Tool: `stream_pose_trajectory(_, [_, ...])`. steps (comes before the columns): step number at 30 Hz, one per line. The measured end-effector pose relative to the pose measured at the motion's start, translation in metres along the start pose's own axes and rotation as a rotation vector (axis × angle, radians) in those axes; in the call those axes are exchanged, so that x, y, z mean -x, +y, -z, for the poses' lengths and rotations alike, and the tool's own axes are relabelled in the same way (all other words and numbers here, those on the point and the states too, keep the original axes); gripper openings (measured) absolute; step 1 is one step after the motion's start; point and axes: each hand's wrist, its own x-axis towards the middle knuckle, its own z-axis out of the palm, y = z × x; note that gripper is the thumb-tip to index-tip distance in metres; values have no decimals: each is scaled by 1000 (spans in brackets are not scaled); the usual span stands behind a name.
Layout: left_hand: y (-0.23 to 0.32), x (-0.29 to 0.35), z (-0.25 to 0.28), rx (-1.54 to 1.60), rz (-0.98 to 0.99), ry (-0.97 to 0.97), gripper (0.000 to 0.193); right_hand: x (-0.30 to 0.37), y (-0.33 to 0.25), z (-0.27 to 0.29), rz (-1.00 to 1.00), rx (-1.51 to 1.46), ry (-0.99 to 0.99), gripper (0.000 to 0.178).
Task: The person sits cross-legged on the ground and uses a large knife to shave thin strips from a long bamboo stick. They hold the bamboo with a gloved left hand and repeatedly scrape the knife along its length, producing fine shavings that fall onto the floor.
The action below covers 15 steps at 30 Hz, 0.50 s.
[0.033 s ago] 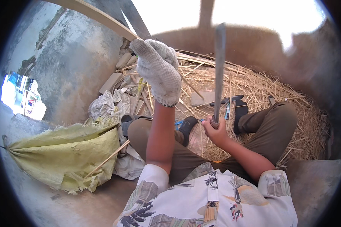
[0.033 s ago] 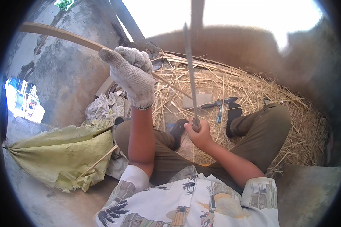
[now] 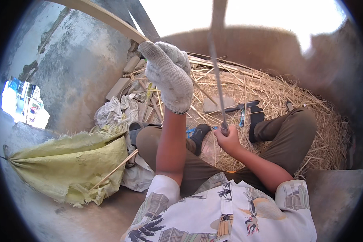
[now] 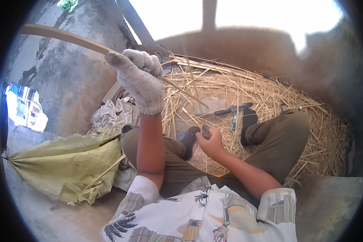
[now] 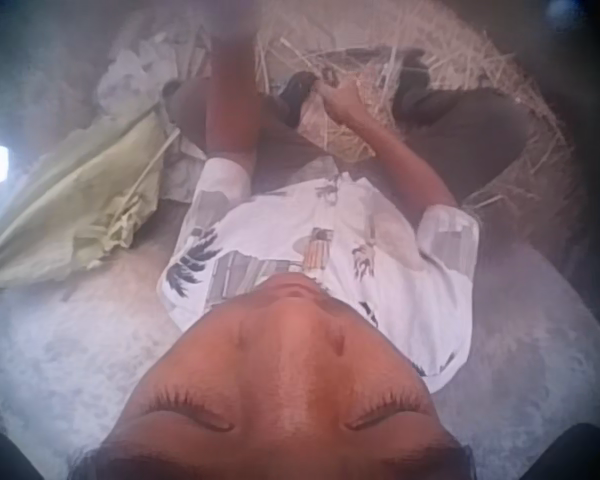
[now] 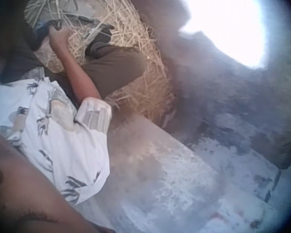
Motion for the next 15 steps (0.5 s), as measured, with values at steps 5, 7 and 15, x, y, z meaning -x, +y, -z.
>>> stream_pose_trajectory(5, [-9,-15,19,68,18,44,68,-8,-10,1,-310,69,15,27])
stream_pose_trajectory(7, [-10,-18,21,25,-9,123,68,-2,-19,4,-361,-75,-49,26])
stream_pose_trajectory(15, [-7,-11,8,-54,-58,120,67,5,-43,8,-589,-486,-325,28])
